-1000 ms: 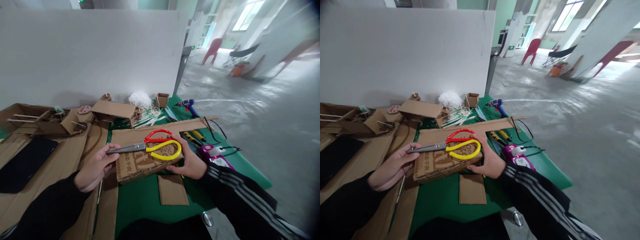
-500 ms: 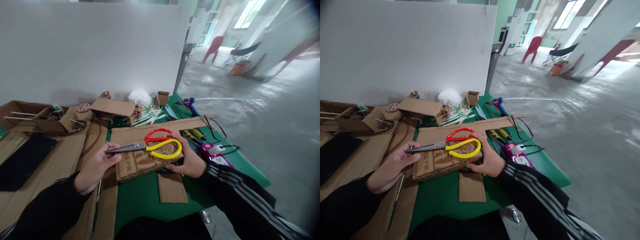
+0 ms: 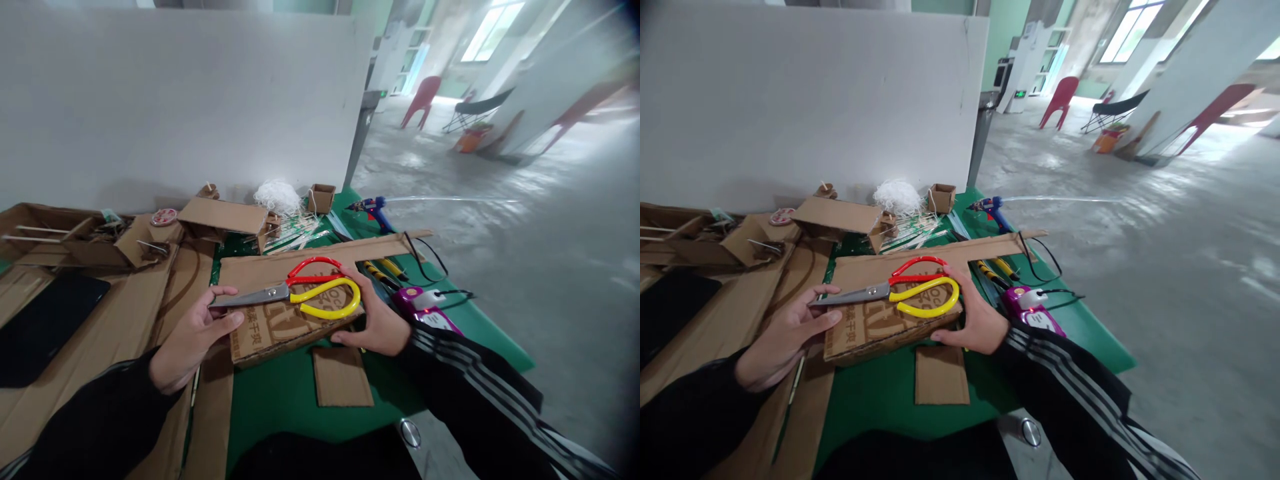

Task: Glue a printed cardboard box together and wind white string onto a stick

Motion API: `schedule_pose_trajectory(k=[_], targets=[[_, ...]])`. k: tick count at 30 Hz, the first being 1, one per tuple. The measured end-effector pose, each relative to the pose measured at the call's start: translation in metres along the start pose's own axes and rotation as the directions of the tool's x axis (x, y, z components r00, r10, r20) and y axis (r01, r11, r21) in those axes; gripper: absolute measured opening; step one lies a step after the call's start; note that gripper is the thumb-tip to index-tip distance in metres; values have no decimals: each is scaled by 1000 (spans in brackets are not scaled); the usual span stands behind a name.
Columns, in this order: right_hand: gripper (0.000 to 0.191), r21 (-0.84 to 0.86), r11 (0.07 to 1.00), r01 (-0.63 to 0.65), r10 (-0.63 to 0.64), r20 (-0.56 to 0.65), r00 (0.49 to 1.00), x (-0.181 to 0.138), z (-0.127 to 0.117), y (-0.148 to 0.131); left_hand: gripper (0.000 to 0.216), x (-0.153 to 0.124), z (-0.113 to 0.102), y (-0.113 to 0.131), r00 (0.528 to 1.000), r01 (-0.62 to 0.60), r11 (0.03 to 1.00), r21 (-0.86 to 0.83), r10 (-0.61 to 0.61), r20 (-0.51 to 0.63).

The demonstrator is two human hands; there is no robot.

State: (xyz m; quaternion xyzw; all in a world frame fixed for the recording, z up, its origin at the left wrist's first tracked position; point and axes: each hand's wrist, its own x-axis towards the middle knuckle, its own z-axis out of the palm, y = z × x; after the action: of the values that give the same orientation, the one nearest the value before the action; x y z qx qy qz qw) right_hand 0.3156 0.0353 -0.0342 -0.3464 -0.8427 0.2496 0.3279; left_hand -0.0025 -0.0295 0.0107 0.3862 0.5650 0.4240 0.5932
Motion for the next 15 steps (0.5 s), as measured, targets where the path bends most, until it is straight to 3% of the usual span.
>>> schedule_pose_trajectory(k=[2, 5, 9, 15], targets=[[102, -25, 999, 48, -48, -28, 998, 0, -6, -5, 49, 0, 0, 0, 1000, -9, 1000, 9, 9, -2], [68, -93, 990, 107, -114, -69, 991, 0, -16, -18, 50, 0, 0, -1, 1000, -24, 1000, 18, 24, -4], [31, -172, 964, 204, -212, -31, 977, 3, -23, -29, 50, 0, -1, -2, 1000, -28, 999, 25, 28, 4], [18, -115, 968, 225, -231, -42, 972, 11, -25, -38, 55, -2, -1, 1, 1000, 28, 1000, -5, -27, 10]])
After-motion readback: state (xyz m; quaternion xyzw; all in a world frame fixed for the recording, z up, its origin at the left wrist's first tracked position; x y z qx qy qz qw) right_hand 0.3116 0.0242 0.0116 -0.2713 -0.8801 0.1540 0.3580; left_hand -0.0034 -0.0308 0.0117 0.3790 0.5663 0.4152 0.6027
